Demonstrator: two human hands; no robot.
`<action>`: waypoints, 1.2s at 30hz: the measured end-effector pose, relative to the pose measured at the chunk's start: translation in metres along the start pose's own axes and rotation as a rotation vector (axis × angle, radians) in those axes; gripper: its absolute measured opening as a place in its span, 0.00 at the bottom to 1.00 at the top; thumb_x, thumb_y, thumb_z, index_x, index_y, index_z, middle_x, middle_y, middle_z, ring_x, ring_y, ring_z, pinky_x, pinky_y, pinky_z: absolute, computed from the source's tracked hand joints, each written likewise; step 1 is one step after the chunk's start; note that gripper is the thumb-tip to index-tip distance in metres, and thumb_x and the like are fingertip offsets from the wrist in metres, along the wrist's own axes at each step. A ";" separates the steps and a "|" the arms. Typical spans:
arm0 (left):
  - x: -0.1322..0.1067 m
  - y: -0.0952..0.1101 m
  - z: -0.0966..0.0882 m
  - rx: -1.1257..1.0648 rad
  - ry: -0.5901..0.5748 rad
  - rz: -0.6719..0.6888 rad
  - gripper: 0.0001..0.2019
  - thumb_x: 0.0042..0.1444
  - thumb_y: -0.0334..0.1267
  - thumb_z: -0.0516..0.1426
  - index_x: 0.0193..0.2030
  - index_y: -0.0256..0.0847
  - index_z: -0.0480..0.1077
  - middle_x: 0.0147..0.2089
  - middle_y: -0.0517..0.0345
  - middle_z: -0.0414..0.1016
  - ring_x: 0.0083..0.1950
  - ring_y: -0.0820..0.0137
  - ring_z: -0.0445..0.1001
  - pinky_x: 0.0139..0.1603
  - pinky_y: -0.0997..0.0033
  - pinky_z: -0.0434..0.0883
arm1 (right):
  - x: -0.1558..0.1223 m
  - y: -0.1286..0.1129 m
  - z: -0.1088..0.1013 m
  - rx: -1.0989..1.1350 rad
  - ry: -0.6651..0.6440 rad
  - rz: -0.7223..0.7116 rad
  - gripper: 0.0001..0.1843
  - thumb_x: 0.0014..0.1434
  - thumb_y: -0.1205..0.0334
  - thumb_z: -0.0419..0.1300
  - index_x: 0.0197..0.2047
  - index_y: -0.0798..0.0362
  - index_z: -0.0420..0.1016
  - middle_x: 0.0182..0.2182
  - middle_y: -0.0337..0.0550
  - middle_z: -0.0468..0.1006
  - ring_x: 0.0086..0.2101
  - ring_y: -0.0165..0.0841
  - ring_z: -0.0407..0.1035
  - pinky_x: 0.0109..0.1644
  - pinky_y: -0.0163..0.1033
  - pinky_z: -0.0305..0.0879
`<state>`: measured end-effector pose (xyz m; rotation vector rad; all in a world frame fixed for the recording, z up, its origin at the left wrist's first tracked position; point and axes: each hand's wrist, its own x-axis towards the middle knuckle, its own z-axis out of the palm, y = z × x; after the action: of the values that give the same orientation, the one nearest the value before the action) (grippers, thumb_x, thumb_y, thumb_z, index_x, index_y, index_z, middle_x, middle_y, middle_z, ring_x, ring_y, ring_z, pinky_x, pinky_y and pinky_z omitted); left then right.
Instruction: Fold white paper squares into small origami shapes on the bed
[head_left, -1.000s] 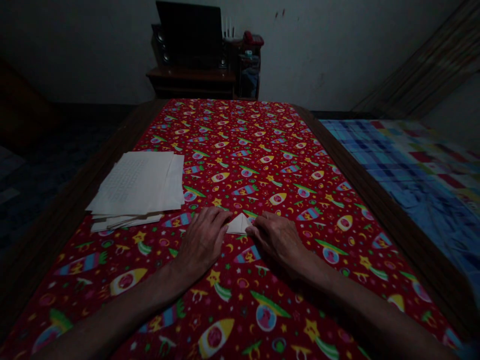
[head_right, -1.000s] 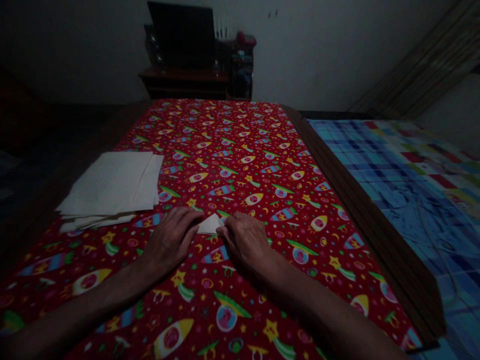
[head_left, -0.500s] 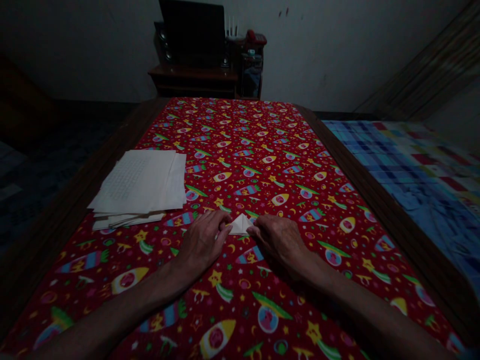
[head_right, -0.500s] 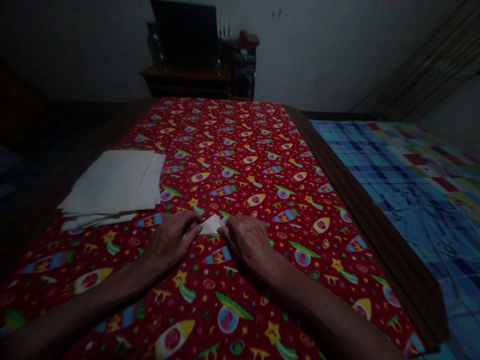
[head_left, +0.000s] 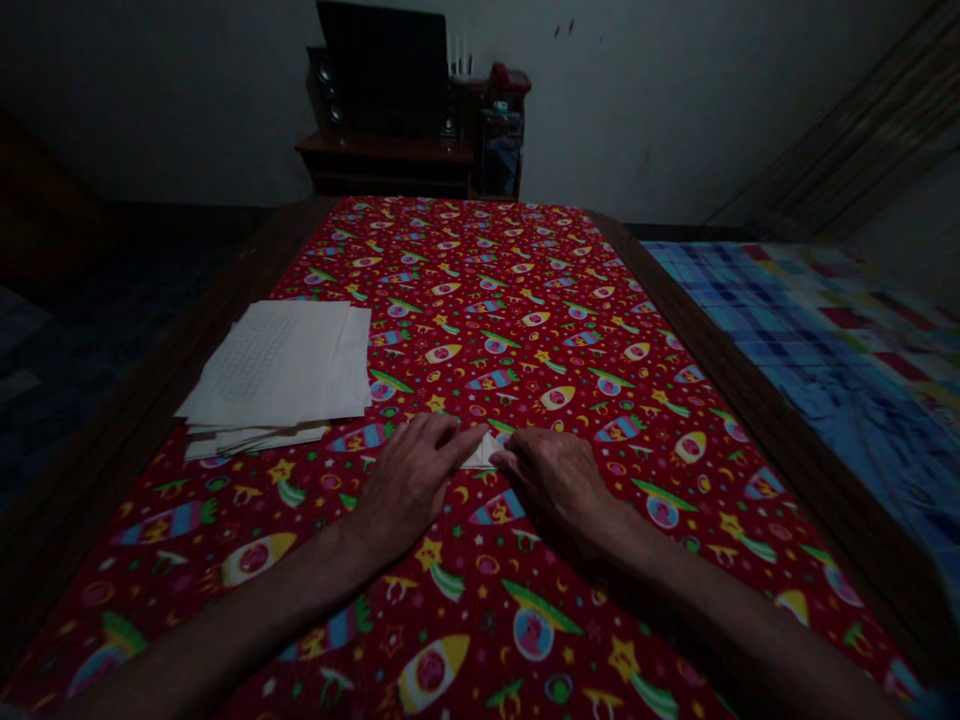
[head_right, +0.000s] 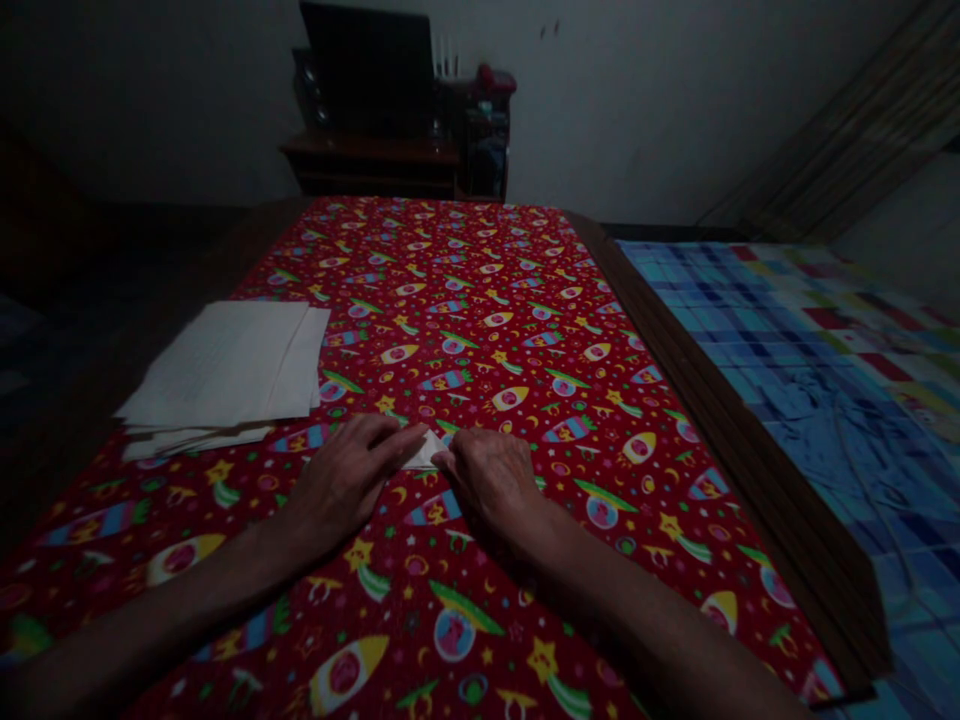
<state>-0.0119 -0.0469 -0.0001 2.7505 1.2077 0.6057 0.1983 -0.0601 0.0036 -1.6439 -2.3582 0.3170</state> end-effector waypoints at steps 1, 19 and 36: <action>0.000 0.001 -0.002 0.032 -0.006 0.052 0.20 0.60 0.29 0.50 0.59 0.44 0.62 0.52 0.51 0.69 0.51 0.60 0.66 0.48 0.57 0.66 | 0.000 0.000 0.001 0.002 0.001 -0.002 0.24 0.65 0.48 0.44 0.25 0.54 0.65 0.19 0.37 0.66 0.20 0.25 0.55 0.26 0.33 0.41; -0.019 -0.004 0.003 -0.059 -0.236 0.180 0.38 0.46 0.17 0.46 0.65 0.44 0.52 0.69 0.58 0.49 0.70 0.65 0.43 0.66 0.48 0.49 | -0.002 0.000 0.001 -0.119 0.051 0.022 0.20 0.64 0.53 0.48 0.27 0.55 0.69 0.22 0.41 0.73 0.23 0.28 0.63 0.27 0.34 0.45; -0.021 -0.008 -0.001 -0.034 -0.254 0.161 0.38 0.47 0.17 0.45 0.66 0.47 0.51 0.69 0.61 0.49 0.70 0.66 0.44 0.67 0.48 0.46 | -0.041 0.003 0.005 -0.137 0.002 -0.403 0.28 0.65 0.57 0.48 0.65 0.58 0.51 0.64 0.51 0.54 0.63 0.37 0.48 0.66 0.50 0.47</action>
<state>-0.0303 -0.0565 -0.0074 2.8069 0.9212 0.2730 0.2130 -0.0973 -0.0048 -1.1720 -2.6834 0.0762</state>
